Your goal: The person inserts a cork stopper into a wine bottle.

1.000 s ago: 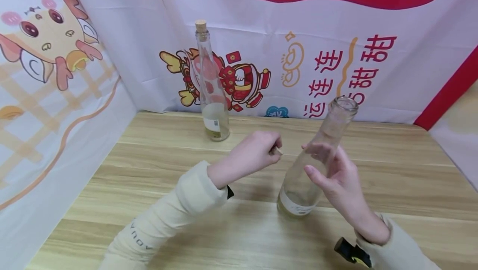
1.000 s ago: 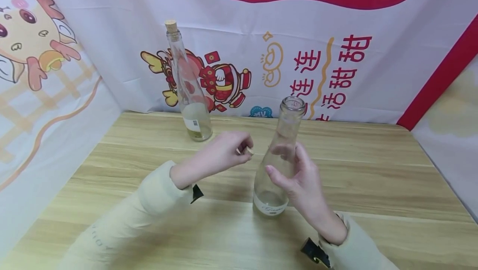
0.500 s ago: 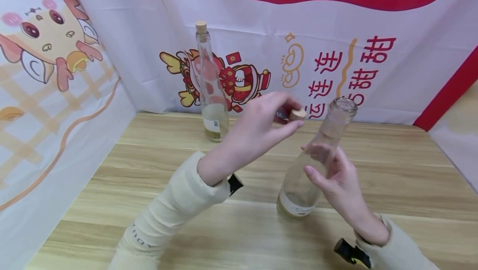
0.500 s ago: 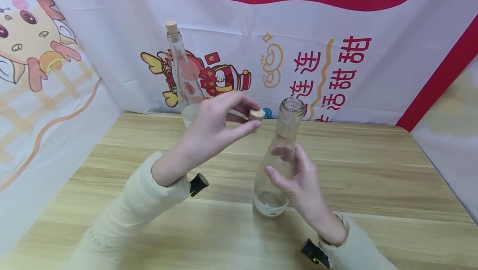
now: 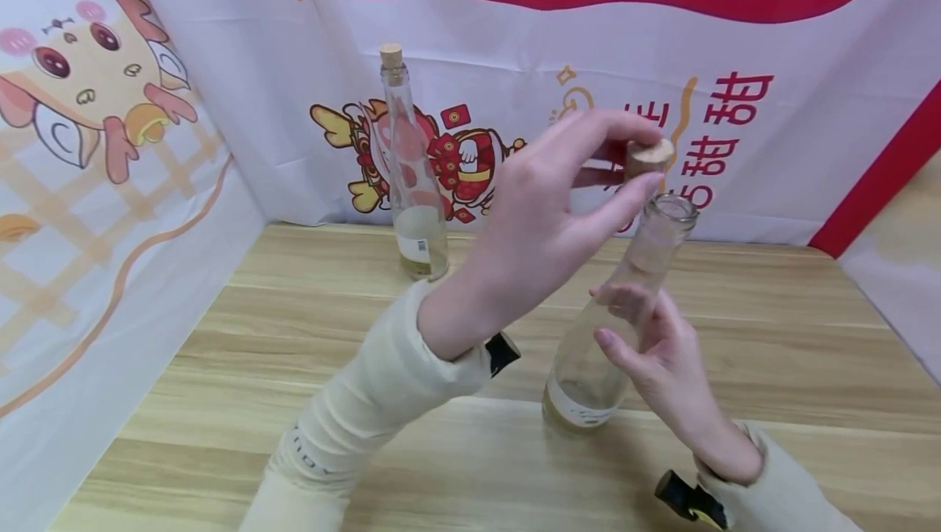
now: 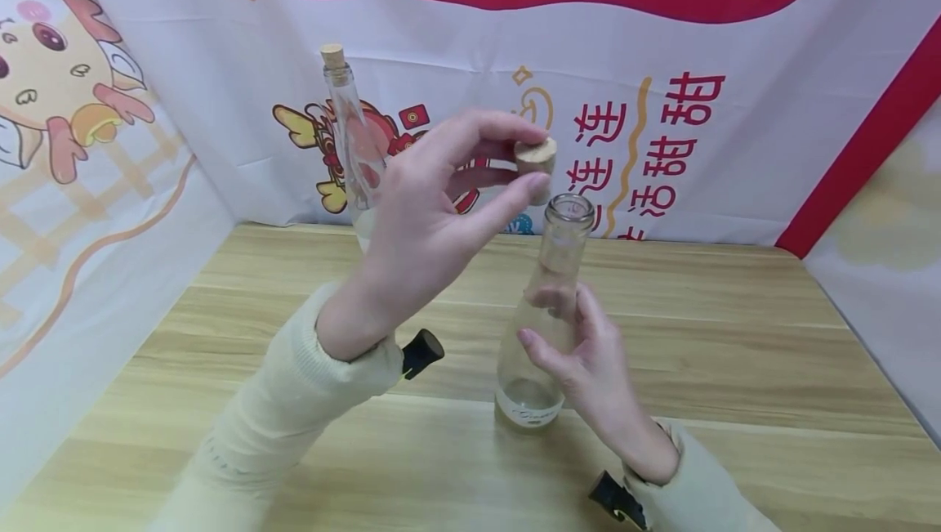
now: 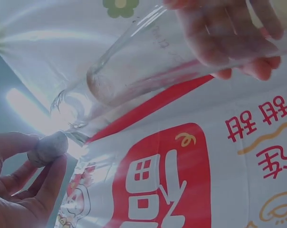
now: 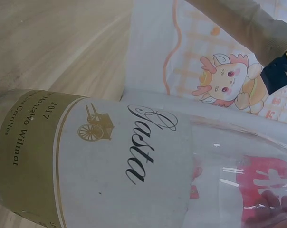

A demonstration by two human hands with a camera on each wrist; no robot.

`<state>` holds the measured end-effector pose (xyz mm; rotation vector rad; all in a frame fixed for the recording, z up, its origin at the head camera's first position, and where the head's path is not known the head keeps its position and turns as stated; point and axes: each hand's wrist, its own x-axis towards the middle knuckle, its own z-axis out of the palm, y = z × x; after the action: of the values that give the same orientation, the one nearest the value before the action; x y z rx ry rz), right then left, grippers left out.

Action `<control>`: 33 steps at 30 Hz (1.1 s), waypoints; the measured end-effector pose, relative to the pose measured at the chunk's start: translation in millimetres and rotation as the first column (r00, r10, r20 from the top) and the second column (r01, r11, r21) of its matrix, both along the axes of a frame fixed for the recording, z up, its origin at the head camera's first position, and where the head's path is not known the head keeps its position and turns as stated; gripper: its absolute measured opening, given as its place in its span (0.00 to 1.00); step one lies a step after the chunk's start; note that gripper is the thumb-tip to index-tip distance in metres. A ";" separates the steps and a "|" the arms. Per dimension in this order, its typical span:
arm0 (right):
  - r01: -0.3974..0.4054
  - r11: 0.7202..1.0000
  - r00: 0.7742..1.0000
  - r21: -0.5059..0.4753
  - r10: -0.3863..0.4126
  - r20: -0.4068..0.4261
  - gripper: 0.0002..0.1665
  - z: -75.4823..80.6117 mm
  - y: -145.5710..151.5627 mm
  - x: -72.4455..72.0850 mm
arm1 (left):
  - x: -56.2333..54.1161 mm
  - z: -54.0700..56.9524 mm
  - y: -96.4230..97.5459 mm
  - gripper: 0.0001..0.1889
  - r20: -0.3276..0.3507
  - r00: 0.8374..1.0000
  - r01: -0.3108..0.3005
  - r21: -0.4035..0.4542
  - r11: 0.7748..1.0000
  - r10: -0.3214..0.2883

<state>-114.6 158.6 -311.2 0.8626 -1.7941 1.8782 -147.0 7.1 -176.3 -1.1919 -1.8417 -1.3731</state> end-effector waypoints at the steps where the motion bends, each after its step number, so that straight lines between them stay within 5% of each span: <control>1: 0.001 1.000 1.000 0.001 -0.001 0.001 0.29 -0.1 0.0 0.1 | -14.4 -9.9 6.6 0.13 -0.026 0.999 0.019 0.019 1.000 -0.018; 6: 0.006 1.000 1.000 0.004 -0.006 -0.001 0.28 -0.6 0.2 0.2 | -97.7 -66.8 49.5 0.23 -0.094 0.993 0.077 0.050 0.996 -0.072; 7: 0.007 1.000 1.000 0.004 -0.007 -0.001 0.28 -0.8 0.2 0.3 | -109.9 -75.7 57.2 0.24 -0.097 0.993 0.075 0.048 0.996 -0.070; 9: 0.012 1.000 1.000 0.008 -0.012 0.000 0.27 -1.1 0.3 0.4 | -115.6 -79.6 63.2 0.23 -0.103 0.992 0.081 0.037 0.996 -0.077; 16: 0.056 0.998 0.998 0.036 -0.057 0.014 0.30 -0.9 0.7 1.8 | -82.4 -66.7 51.5 0.16 -0.111 0.992 0.053 -0.018 0.998 -0.054; 23: 0.073 0.997 0.997 0.039 -0.073 0.022 0.33 -0.6 0.9 2.6 | -79.5 -72.8 49.7 0.13 -0.160 0.985 0.067 -0.018 0.998 -0.069; 33: 0.082 0.996 0.996 0.037 -0.083 0.032 0.33 -0.8 1.2 2.7 | -69.2 -69.7 45.0 0.10 -0.269 0.963 -0.007 -0.071 0.997 -0.012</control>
<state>-111.9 159.8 -312.0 0.7612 -1.8595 1.8244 -216.2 52.1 -246.0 -1.3447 -1.7079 -1.0922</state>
